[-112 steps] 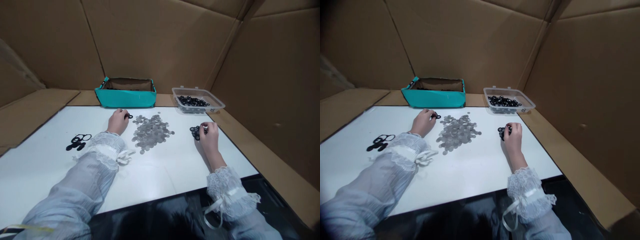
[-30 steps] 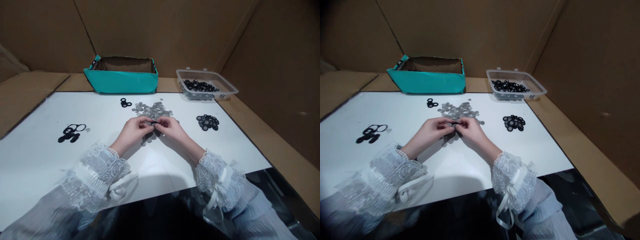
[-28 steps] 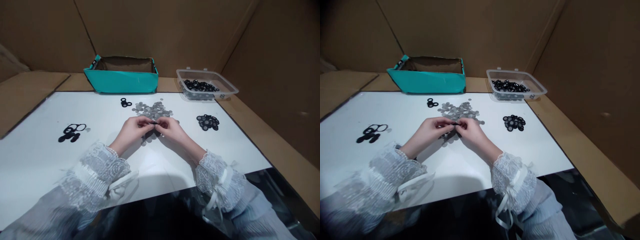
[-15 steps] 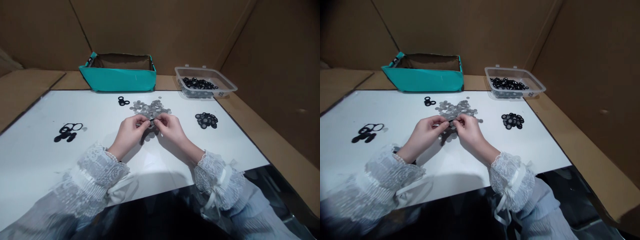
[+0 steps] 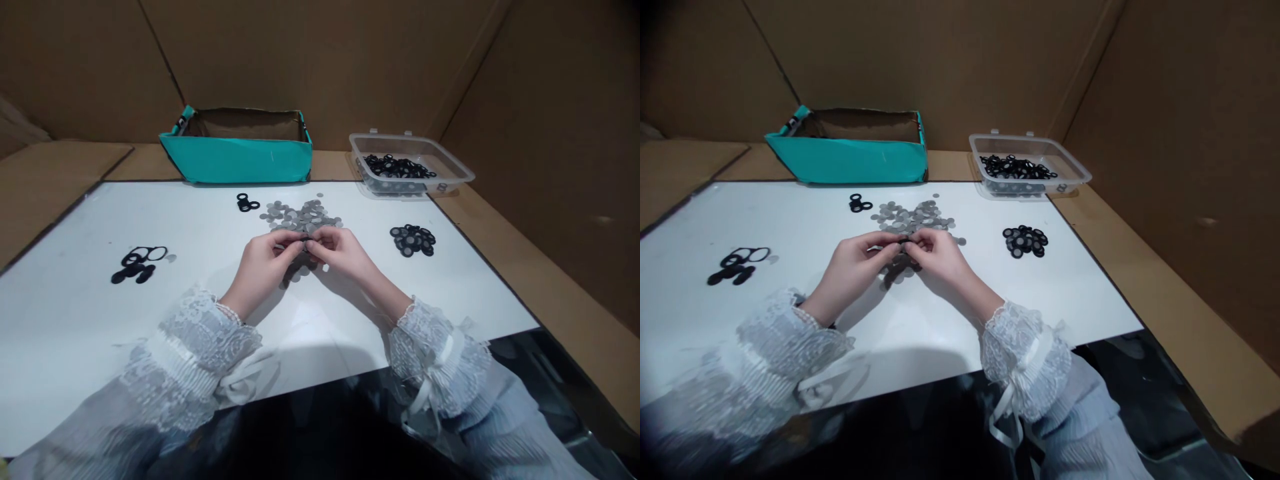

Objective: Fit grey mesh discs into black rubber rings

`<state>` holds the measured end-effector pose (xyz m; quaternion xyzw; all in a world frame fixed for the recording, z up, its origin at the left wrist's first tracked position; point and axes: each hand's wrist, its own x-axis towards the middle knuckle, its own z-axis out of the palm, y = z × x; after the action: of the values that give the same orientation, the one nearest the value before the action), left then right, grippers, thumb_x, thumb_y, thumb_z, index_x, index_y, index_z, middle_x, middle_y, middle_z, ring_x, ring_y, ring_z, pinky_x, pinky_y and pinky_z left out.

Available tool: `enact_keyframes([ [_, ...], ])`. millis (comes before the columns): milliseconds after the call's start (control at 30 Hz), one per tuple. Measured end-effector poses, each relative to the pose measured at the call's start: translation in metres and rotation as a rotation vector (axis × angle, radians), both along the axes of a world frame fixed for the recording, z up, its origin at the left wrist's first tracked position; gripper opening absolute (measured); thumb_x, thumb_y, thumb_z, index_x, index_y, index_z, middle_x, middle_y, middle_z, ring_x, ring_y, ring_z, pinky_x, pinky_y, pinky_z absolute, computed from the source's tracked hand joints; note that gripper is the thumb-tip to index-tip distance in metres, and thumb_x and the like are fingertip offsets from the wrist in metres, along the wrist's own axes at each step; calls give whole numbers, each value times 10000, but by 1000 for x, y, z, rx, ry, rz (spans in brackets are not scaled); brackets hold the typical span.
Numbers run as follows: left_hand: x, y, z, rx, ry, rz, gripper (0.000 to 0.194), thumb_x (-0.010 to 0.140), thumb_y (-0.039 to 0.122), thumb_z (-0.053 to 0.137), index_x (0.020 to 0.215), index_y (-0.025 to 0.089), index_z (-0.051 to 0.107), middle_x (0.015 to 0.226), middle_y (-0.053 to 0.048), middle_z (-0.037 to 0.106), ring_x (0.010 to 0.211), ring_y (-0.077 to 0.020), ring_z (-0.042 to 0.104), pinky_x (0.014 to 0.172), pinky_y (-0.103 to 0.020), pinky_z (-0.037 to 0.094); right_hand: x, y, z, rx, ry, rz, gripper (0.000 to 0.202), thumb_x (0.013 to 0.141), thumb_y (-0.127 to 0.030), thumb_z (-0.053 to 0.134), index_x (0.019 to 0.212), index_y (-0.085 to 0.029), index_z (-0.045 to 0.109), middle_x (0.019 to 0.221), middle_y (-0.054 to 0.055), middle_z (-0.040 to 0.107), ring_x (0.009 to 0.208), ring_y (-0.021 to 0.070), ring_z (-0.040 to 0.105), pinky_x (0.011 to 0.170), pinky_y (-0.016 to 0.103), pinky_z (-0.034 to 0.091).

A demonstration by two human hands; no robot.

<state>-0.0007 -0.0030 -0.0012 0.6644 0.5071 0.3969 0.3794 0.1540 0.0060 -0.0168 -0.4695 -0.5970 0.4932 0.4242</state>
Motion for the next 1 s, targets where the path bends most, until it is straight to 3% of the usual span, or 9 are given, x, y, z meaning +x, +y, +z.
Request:
enact_keyframes([
  [100, 1, 0, 0, -103, -98, 25, 161, 765, 316, 623, 796, 158, 636, 716, -40, 671, 600, -161, 606, 510, -256, 461, -4, -3, -4, 153, -38, -100, 122, 781, -219, 595, 683, -161, 549, 598, -21, 540, 551, 102, 509, 528, 237, 394],
  [200, 2, -1, -2, -107, -118, 32, 150, 774, 317, 607, 764, 168, 596, 662, -23, 632, 532, -146, 568, 467, -252, 432, -8, -5, -5, 207, -11, -165, 129, 780, -248, 591, 690, -164, 553, 628, -12, 555, 582, 108, 516, 568, 249, 412],
  [400, 2, -3, -3, 88, 61, 123, 141, 801, 281, 569, 805, 164, 648, 816, -65, 709, 727, -190, 643, 690, -310, 510, -7, -2, -7, 118, -14, -90, 142, 797, -267, 573, 703, -171, 526, 616, -22, 531, 565, 101, 501, 550, 244, 405],
  [567, 0, -4, 0, 206, 194, 33, 238, 828, 264, 522, 899, 177, 731, 950, -73, 734, 860, -207, 653, 827, -333, 507, -1, 0, -4, 64, -146, 53, 142, 784, -243, 585, 687, -172, 509, 583, -35, 512, 545, 94, 492, 520, 233, 383],
  [667, 0, -4, 2, 123, 127, 34, 258, 823, 290, 535, 931, 173, 737, 875, -75, 736, 727, -194, 653, 657, -304, 527, 0, -1, 2, 32, -111, 47, 139, 783, -246, 590, 694, -169, 515, 584, -33, 518, 541, 94, 501, 519, 236, 394],
  [767, 0, -3, 3, -50, -21, 38, 240, 803, 318, 577, 912, 153, 713, 704, -59, 697, 519, -160, 590, 447, -264, 462, -2, -3, 7, 43, -93, 16, 126, 778, -233, 592, 698, -165, 523, 600, -28, 532, 552, 94, 502, 536, 241, 408],
  [867, 1, -2, 2, -153, -132, 31, 174, 774, 313, 622, 812, 149, 665, 618, -33, 635, 471, -142, 555, 400, -246, 435, -2, -3, 7, 89, -133, -7, 127, 776, -225, 592, 688, -162, 526, 607, -24, 540, 563, 91, 496, 546, 241, 404],
  [1000, 1, -3, 3, -172, -156, 18, 158, 760, 308, 637, 768, 150, 651, 629, -26, 621, 510, -138, 562, 420, -238, 431, 1, -3, 5, 127, -162, 5, 141, 787, -254, 592, 697, -162, 535, 619, -19, 550, 577, 94, 499, 547, 240, 391],
])
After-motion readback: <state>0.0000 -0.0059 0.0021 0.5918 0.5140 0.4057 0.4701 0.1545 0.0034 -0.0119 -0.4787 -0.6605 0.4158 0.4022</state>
